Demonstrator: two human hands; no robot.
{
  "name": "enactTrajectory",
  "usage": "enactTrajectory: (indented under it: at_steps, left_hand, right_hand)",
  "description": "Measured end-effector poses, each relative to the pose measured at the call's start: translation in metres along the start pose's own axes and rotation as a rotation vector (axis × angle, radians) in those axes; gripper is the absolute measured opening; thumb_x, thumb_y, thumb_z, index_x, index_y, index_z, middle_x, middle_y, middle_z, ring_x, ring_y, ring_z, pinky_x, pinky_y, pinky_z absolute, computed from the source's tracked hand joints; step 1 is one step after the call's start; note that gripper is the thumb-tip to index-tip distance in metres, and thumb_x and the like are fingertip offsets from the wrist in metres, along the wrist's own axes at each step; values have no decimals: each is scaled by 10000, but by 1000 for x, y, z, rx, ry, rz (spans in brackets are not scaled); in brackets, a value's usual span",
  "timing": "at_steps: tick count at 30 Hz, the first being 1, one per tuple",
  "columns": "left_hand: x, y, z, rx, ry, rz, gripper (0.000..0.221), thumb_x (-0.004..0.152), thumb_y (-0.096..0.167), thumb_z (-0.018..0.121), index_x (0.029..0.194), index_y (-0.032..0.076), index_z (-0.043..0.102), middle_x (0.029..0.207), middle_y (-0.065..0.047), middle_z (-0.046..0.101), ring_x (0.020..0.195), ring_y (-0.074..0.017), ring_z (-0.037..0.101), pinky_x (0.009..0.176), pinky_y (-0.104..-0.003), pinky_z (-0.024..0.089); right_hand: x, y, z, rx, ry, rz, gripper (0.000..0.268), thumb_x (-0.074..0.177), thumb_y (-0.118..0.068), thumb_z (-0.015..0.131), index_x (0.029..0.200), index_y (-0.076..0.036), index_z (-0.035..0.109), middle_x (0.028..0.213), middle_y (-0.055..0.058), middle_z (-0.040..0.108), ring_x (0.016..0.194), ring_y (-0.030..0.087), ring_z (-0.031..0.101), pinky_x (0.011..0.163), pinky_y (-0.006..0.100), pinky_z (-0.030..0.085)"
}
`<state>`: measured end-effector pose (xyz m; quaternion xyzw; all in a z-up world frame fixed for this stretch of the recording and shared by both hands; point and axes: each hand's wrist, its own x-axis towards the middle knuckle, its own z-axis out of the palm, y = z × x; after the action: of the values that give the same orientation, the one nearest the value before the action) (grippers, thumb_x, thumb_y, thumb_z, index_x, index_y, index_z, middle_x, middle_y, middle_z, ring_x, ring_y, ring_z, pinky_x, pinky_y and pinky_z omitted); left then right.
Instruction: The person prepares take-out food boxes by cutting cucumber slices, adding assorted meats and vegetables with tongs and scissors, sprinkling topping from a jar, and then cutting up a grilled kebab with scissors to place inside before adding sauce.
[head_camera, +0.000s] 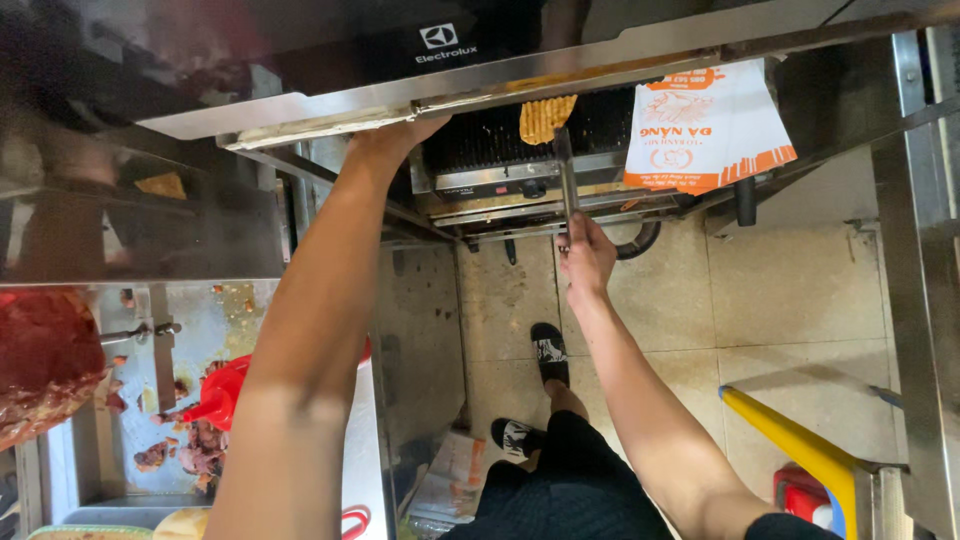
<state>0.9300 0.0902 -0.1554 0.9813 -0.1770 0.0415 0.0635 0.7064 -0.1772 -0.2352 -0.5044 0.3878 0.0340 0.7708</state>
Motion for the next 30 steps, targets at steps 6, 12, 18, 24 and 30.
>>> enactTrajectory:
  at_steps: [6,12,18,24,30]
  left_hand:
    - [9,-21,34,-317,206,8,418,895,445,825,1094,94,715,1044,-61,743,971,-288,677,819,-474,537]
    - [-4,27,-32,-171,-370,-264,434,846,227,643,1268,129,664,1292,-182,634,1199,-372,579,961,-481,432]
    - [-62,83,-23,-63,-627,-375,393,787,242,730,1147,90,771,1224,-197,719,1176,-350,676,963,-441,571]
    - [-92,73,60,-123,-507,-323,442,750,272,779,1161,115,734,1223,-171,695,1128,-353,676,901,-458,575]
    - [-105,69,95,-87,-518,-348,468,810,283,741,1252,140,687,1254,-176,670,1152,-361,659,946,-454,549]
  right_hand:
    - [60,6,41,54,-83,-76,371,990,-285,688,1307,-94,682,738,-1,648,483,32,433,410,213,301]
    - [17,1,-18,-131,-173,-125,433,972,-259,697,1383,-123,665,820,-40,642,604,23,516,474,193,371]
    - [-69,-28,-181,-466,-396,35,437,963,-216,661,1369,-53,662,749,-40,582,612,39,479,495,205,362]
    - [-68,-64,-281,-571,-447,122,416,979,-178,632,1365,-28,668,694,-9,551,565,61,420,477,226,322]
    - [-54,-74,-223,-487,-557,-24,409,979,-176,617,1359,-24,616,698,3,576,526,55,419,443,228,307]
